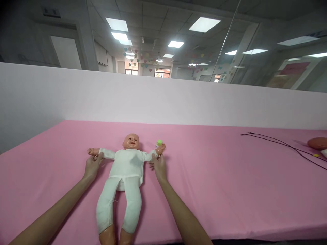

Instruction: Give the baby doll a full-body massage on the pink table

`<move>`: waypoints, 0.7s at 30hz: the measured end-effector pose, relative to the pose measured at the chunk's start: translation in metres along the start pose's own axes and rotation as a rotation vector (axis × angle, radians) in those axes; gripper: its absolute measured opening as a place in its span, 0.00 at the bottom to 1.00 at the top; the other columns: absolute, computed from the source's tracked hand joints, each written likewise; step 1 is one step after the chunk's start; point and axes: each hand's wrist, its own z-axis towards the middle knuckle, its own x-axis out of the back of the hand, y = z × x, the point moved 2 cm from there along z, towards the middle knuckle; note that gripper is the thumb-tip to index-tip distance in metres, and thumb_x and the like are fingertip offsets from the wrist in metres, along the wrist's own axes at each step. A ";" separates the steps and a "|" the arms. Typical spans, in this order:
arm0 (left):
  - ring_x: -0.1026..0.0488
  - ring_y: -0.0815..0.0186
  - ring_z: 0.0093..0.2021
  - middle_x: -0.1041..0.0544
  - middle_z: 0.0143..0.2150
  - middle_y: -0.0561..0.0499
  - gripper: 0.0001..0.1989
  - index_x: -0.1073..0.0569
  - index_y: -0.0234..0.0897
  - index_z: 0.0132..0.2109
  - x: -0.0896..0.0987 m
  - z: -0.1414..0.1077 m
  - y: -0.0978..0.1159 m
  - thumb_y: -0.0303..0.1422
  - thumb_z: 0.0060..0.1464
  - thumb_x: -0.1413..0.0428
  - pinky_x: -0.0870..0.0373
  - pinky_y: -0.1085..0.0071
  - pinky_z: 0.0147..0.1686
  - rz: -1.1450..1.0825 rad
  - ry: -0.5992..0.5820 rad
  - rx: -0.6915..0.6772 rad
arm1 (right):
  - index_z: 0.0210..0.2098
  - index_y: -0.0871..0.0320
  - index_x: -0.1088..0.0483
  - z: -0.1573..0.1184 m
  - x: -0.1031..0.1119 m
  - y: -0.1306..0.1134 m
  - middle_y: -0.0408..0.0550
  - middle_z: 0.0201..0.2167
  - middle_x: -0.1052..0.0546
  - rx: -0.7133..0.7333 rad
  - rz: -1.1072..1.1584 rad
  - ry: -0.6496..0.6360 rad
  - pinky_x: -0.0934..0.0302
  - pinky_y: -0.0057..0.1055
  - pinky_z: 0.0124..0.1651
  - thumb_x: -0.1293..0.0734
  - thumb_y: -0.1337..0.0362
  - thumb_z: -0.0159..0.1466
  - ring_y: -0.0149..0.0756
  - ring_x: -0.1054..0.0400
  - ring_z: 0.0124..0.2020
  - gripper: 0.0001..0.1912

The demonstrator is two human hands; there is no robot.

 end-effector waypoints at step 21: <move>0.24 0.51 0.54 0.21 0.53 0.41 0.20 0.27 0.37 0.55 -0.013 -0.015 -0.003 0.45 0.63 0.44 0.26 0.55 0.53 0.145 -0.173 -0.223 | 0.46 0.56 0.30 -0.002 -0.002 0.009 0.46 0.29 0.20 0.155 -0.058 -0.083 0.34 0.30 0.27 0.29 0.50 0.63 0.36 0.27 0.26 0.19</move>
